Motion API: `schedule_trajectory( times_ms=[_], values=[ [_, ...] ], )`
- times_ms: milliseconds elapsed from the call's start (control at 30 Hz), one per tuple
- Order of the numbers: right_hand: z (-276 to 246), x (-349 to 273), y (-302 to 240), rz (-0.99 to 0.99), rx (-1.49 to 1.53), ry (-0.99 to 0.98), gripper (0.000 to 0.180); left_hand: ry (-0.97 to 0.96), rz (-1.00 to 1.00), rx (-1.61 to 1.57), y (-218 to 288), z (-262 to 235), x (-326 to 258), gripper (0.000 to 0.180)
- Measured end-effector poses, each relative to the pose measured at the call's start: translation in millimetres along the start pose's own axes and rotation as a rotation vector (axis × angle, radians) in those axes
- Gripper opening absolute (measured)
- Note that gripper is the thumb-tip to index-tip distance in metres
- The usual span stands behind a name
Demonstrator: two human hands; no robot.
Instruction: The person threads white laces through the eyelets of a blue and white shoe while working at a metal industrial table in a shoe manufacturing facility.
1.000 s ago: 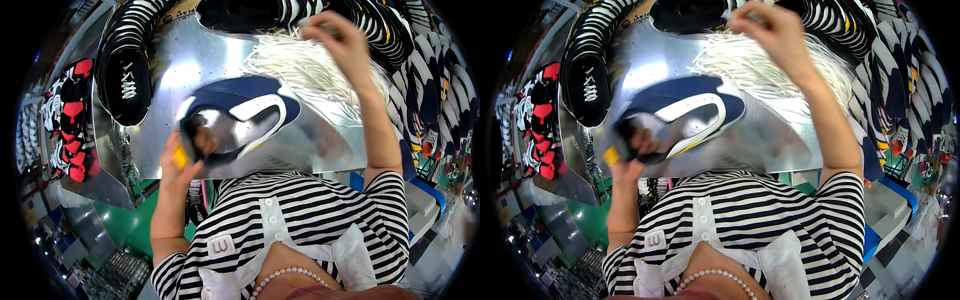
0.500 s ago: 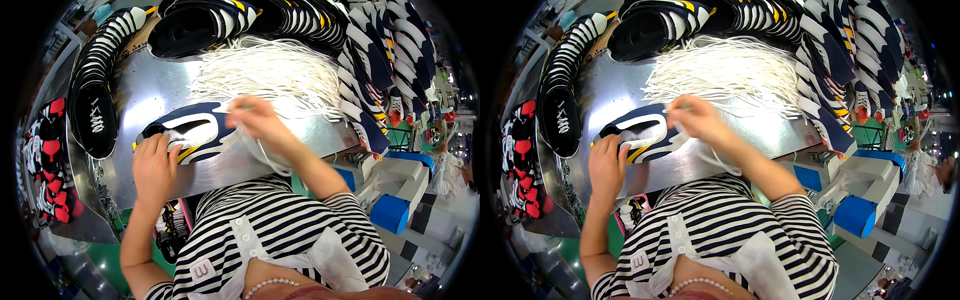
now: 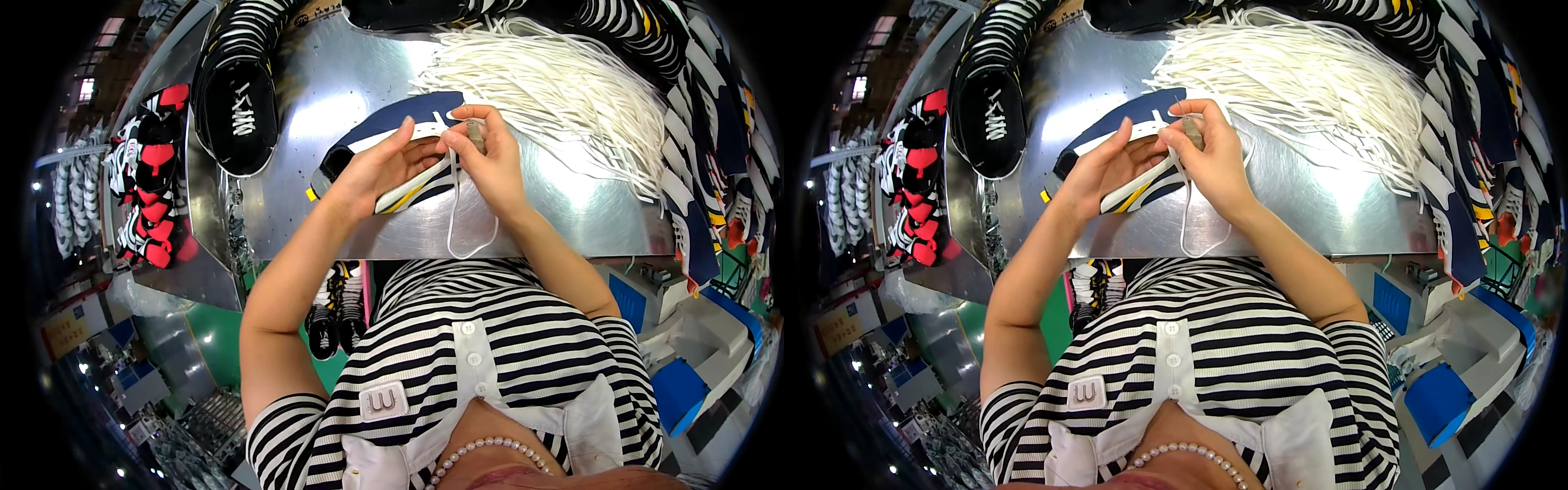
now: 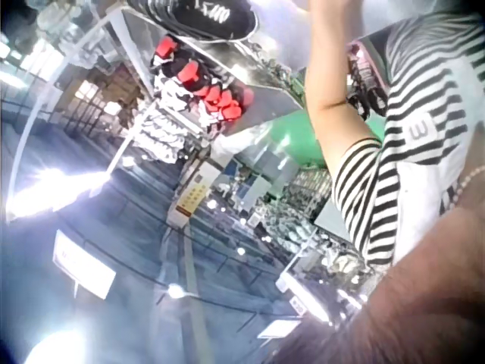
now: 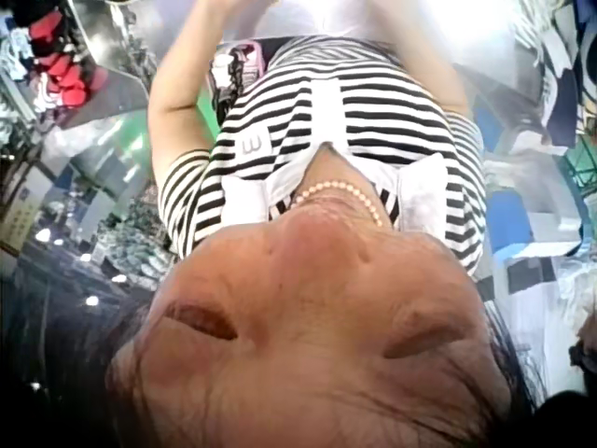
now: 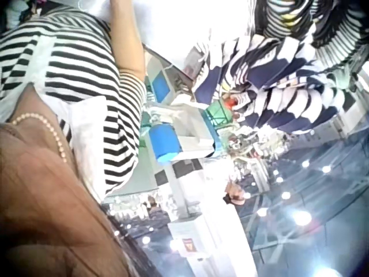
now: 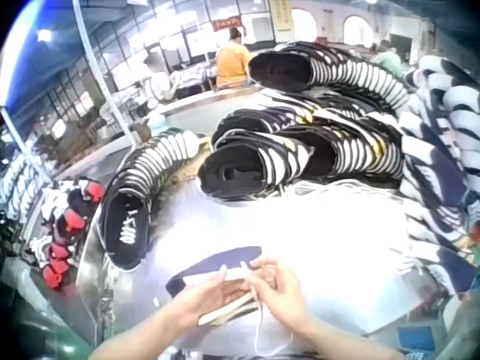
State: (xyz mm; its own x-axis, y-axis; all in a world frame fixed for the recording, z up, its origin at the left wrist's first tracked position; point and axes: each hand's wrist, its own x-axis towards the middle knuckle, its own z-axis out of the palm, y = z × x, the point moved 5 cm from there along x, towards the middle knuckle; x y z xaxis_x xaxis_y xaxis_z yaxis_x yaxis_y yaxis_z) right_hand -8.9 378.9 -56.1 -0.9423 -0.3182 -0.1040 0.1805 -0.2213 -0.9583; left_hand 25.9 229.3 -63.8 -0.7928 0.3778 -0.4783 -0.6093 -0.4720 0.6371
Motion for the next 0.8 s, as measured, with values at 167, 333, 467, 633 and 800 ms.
schedule_trajectory(
  times_ms=[167,333,467,633,800],
  values=[
    [-5,-19,-10,-0.059,-0.030,-0.023,0.028,0.255,0.107,0.089,-6,26,-14,0.048],
    [-2,-25,-12,-0.088,-0.153,0.012,0.027,0.257,0.345,0.165,-6,32,-22,0.017],
    [4,-31,-19,-0.143,-0.364,-0.011,0.029,0.332,0.397,0.273,-2,34,-32,0.014],
    [4,-44,-36,-0.081,-0.453,-0.136,0.030,0.430,0.481,0.300,-4,32,-38,0.016],
    [-3,-44,-36,-0.138,-0.433,-0.112,0.016,0.505,0.393,0.318,-6,33,-39,0.017]
  ],
)
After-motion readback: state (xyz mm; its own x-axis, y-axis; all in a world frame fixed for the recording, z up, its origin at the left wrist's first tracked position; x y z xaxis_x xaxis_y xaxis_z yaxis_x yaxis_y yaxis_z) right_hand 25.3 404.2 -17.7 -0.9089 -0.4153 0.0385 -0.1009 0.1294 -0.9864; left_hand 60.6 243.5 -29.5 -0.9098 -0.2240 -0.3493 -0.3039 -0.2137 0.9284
